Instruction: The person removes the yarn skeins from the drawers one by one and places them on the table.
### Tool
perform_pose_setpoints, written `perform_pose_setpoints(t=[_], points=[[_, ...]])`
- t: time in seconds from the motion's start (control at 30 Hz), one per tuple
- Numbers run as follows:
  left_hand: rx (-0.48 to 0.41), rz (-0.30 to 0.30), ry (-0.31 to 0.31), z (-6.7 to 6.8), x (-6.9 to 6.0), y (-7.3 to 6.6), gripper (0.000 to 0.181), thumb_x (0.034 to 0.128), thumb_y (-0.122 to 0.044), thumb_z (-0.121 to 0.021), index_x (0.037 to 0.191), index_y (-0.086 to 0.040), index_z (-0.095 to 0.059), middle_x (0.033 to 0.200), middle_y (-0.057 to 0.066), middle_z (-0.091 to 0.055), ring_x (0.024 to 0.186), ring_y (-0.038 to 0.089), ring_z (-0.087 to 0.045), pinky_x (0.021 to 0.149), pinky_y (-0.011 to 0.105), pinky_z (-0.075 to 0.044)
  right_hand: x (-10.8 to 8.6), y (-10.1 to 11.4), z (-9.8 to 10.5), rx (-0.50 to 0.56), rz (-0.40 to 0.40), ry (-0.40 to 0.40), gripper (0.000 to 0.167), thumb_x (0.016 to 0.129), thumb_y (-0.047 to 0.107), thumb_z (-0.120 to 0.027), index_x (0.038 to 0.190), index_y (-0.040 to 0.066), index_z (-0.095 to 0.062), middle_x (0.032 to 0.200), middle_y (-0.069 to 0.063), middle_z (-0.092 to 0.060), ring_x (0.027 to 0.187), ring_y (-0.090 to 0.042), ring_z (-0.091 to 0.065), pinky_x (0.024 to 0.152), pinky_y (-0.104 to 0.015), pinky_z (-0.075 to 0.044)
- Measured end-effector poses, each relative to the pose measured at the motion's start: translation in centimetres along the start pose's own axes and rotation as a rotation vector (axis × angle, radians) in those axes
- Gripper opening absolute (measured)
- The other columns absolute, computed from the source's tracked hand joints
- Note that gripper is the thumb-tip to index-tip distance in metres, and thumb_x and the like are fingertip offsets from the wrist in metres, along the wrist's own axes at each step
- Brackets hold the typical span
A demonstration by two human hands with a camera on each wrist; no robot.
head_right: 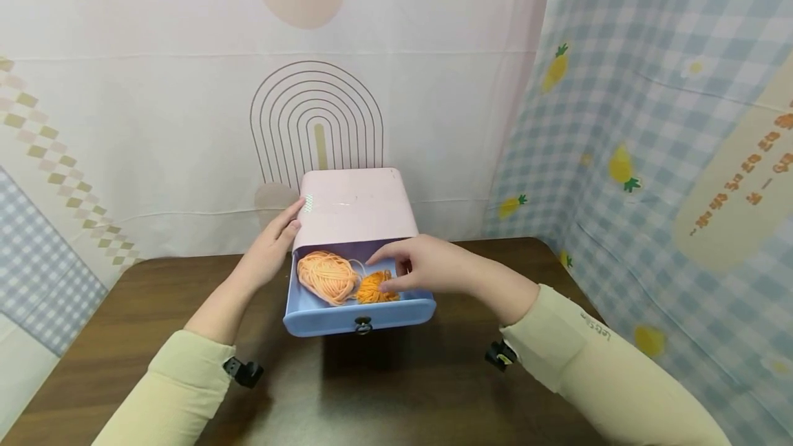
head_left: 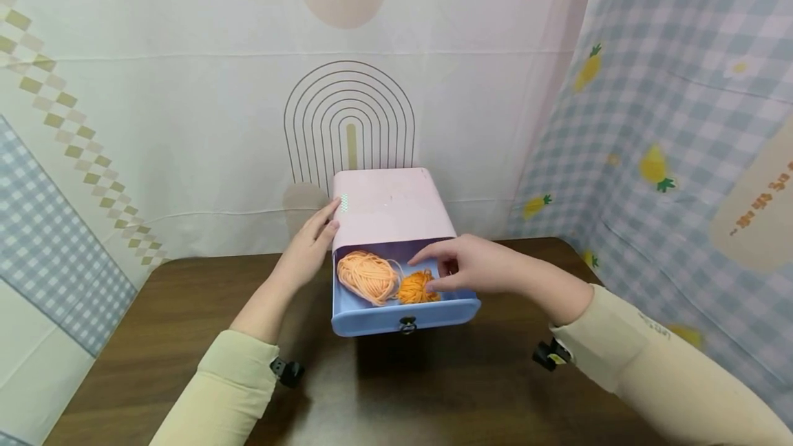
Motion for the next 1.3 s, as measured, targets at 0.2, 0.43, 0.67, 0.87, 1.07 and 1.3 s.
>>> perform_pose_setpoints(t=[0.2,0.43,0.67,0.87,1.07,1.3], points=[[-0.004,-0.007,-0.005,0.1,0.0,0.0,0.055,0.1056,-0.049,-0.035,0.157,-0.031,-0.03,0.16,0.009,-0.029,0.145,0.035,-0.028,0.115,0.057,-0.023,0.9,0.8,-0.7,-0.184,-0.011,0.103,0.046,0.086,0.039,-0.077,0.13,0.029,-0.065,0.069,0.011,-0.056,0.063,-0.006,-0.052,0.057,-0.026,-0.044],[-0.01,-0.011,-0.002,0.1,0.0,-0.1,0.054,0.1061,-0.047,-0.036,0.157,-0.029,-0.031,0.161,0.007,-0.029,0.146,0.033,-0.027,0.116,0.056,-0.023,1.7,0.6,-1.9,-0.308,-0.075,0.192,0.052,0.083,0.046,-0.077,0.132,0.034,-0.064,0.082,0.015,-0.063,0.075,-0.007,-0.055,0.069,-0.028,-0.047],[-0.01,-0.017,-0.001,0.0,0.0,-0.2,0.054,0.1062,-0.047,-0.036,0.157,-0.028,-0.031,0.161,0.006,-0.029,0.146,0.033,-0.027,0.116,0.056,-0.022,2.0,0.5,-2.3,-0.368,-0.083,0.203,0.053,0.081,0.048,-0.077,0.13,0.033,-0.065,0.093,0.019,-0.063,0.082,-0.008,-0.056,0.077,-0.029,-0.049],[-0.012,-0.012,0.001,-0.1,0.0,-0.2,0.054,0.1061,-0.047,-0.036,0.157,-0.029,-0.031,0.161,0.007,-0.029,0.145,0.033,-0.028,0.116,0.056,-0.023,1.8,0.6,-2.2,-0.352,-0.055,0.184,0.044,0.083,0.042,-0.078,0.125,0.034,-0.067,0.089,0.019,-0.062,0.079,-0.008,-0.056,0.073,-0.029,-0.048],[-0.019,-0.004,0.003,0.0,0.1,-0.1,0.054,0.1058,-0.048,-0.035,0.157,-0.03,-0.03,0.161,0.008,-0.029,0.145,0.035,-0.027,0.115,0.057,-0.023,1.7,0.7,-1.7,-0.323,-0.01,0.145,0.037,0.085,0.034,-0.078,0.121,0.034,-0.069,0.078,0.016,-0.059,0.071,-0.009,-0.054,0.065,-0.029,-0.047],[-0.001,0.007,0.001,0.0,0.0,0.2,0.055,0.1054,-0.05,-0.035,0.157,-0.031,-0.03,0.161,0.009,-0.029,0.145,0.036,-0.027,0.115,0.059,-0.022,1.3,0.8,-0.8,-0.285,-0.005,0.11,0.037,0.085,0.033,-0.079,0.12,0.036,-0.068,0.072,0.012,-0.055,0.067,-0.008,-0.051,0.059,-0.028,-0.042]])
Point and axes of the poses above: each hand's wrist, its own x-axis towards the middle knuckle, its own z-axis out of the back of the hand, y = z × x, the point moved 10 cm from there along x, towards the middle knuckle
